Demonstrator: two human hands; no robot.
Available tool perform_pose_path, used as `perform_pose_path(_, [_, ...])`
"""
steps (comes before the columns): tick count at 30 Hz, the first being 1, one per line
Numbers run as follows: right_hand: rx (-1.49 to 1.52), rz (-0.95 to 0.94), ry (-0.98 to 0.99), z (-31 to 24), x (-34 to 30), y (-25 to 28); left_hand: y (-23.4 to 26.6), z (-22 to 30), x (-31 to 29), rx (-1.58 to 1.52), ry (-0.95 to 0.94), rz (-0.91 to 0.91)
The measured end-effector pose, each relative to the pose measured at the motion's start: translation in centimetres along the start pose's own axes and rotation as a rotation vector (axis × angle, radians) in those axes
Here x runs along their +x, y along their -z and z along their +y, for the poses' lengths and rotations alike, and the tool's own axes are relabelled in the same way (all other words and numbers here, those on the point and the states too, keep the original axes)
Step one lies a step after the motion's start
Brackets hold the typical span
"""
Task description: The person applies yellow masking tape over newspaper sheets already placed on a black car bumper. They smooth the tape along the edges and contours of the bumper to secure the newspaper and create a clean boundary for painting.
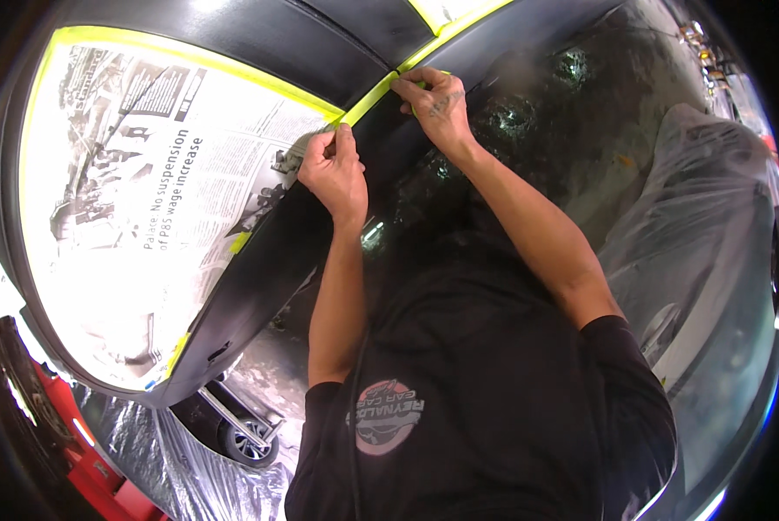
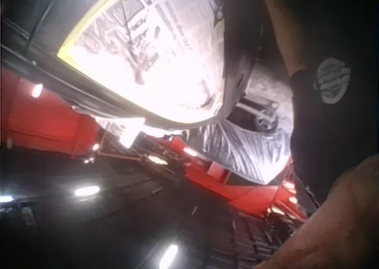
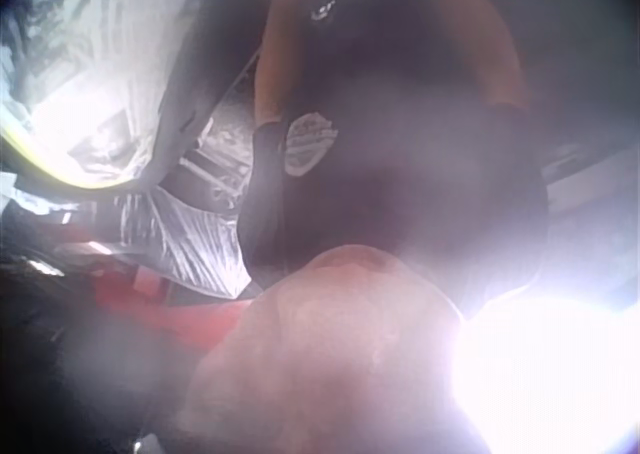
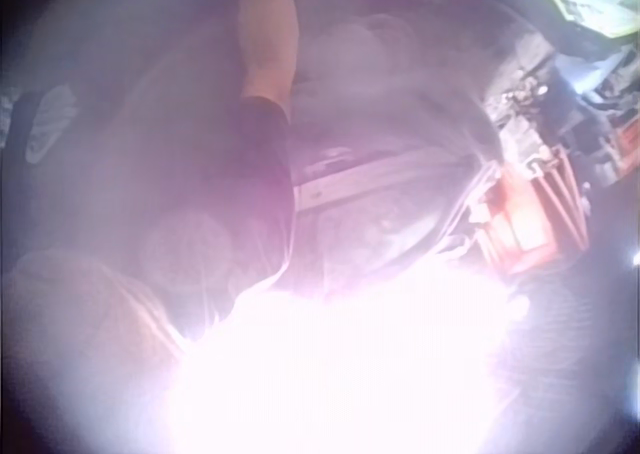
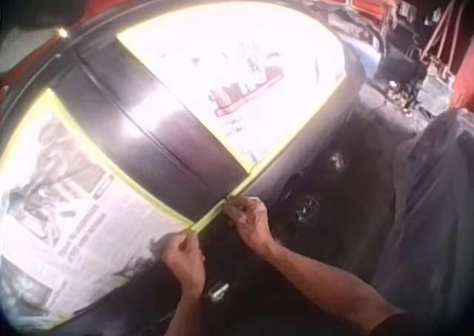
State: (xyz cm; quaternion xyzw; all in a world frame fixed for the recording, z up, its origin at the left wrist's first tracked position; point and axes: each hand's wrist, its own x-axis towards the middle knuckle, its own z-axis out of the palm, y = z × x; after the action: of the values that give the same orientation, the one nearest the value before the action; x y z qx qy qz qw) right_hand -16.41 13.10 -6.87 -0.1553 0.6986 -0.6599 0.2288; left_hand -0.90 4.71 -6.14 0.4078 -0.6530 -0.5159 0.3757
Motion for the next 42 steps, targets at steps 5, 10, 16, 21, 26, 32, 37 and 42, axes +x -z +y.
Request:
perform_pose_path(5, [-0.068,0.002,-0.016,-0.4,-0.1,0.2,0.2,-0.1,-0.1,-0.029,-0.029,-0.023])
perform_pose_path(10, [-0.044,0.012,-0.017,-0.3,-0.4,0.4,0.4,-0.6,-0.4,0.013,-0.134,-0.037])
perform_pose_path(16, [0.027,0.042,-0.02,0.2,-0.3,-0.1,0.2,-0.8,-0.2,-0.01,-0.079,-0.031])
perform_pose_path(21, [0.036,0.054,-0.015,0.4,-0.3,-0.2,0.3,-0.8,-0.1,-0.009,-0.029,-0.035])
perform_pose_path(26, [0.051,0.056,0.004,0.8,-0.1,-0.3,0.2,-0.6,0.0,-0.003,-0.02,-0.029])
perform_pose_path(32, [0.054,0.076,0.006,0.6,-0.2,-0.4,0.1,-0.4,0.0,0.0,-0.058,-0.03])
perform_pose_path(37, [0.023,0.058,0.011,0.9,0.0,-0.3,0.1,-0.6,0.0,-0.01,-0.065,-0.028])
perform_pose_path(42, [0.025,0.055,-0.006,0.3,-0.1,-0.3,0.0,-0.7,0.0,-0.002,-0.043,-0.013])
